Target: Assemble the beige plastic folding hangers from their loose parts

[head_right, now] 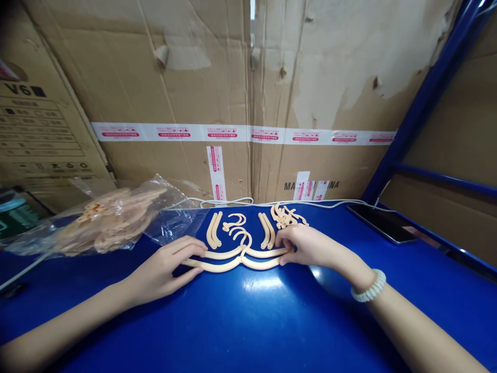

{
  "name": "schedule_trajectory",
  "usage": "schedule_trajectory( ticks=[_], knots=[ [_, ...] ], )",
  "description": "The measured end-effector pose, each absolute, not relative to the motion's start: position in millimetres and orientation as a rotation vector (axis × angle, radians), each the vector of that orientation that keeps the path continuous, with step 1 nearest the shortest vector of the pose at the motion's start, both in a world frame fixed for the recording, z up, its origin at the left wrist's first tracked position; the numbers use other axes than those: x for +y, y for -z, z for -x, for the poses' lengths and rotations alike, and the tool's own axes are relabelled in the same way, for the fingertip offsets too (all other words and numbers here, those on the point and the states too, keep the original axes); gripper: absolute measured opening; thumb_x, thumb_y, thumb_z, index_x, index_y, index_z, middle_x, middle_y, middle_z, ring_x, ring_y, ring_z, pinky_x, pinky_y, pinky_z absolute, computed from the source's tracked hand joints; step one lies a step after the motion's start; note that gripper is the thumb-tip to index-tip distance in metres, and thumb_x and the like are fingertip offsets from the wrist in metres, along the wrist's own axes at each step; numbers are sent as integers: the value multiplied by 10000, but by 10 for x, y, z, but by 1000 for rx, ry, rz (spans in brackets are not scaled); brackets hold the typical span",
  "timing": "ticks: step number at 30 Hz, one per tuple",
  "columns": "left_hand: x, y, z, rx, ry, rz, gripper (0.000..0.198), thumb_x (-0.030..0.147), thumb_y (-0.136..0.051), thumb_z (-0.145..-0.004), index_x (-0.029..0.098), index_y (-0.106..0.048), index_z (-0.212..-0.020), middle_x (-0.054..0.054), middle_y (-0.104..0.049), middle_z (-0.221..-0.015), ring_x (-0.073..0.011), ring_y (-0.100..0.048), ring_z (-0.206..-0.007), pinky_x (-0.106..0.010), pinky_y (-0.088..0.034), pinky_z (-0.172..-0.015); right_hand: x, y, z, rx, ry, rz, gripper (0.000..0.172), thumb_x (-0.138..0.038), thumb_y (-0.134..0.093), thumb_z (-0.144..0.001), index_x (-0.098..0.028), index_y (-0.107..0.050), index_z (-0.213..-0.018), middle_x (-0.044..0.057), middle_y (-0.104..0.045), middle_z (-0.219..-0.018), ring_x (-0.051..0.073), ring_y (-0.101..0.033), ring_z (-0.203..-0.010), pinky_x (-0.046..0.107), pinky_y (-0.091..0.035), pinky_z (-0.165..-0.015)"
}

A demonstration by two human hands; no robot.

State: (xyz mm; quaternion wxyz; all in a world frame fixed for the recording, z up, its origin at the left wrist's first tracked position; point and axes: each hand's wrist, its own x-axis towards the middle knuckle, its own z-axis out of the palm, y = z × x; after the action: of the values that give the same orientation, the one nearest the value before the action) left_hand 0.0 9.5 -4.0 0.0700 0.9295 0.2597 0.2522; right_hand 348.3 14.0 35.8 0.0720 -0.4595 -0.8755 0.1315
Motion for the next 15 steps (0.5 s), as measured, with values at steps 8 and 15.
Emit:
schedule_trajectory(
  ticks=[8,15],
  knots=[
    [114,65,-10,782,-776,-2832,148,142,-496,-936,177,-580,-1052,-81,-615,-1067,-211,-571,-981,-366,-477,-850,158,-288,-3479,-2635,-285,1401,110,-200,-745,-766,-175,-639,-774,-8,-615,-708,163,-555,-674,266,-391,-654],
    [95,45,-17,796,-740,-2952,117,138,-475,-934,167,-582,-969,-63,-649,-944,-215,-570,-857,-371,-435,-748,143,-264,-3458,-2621,-274,1462,82,-213,-698,-778,-192,-621,-800,-22,-594,-686,152,-536,-630,253,-353,-585]
  ],
)
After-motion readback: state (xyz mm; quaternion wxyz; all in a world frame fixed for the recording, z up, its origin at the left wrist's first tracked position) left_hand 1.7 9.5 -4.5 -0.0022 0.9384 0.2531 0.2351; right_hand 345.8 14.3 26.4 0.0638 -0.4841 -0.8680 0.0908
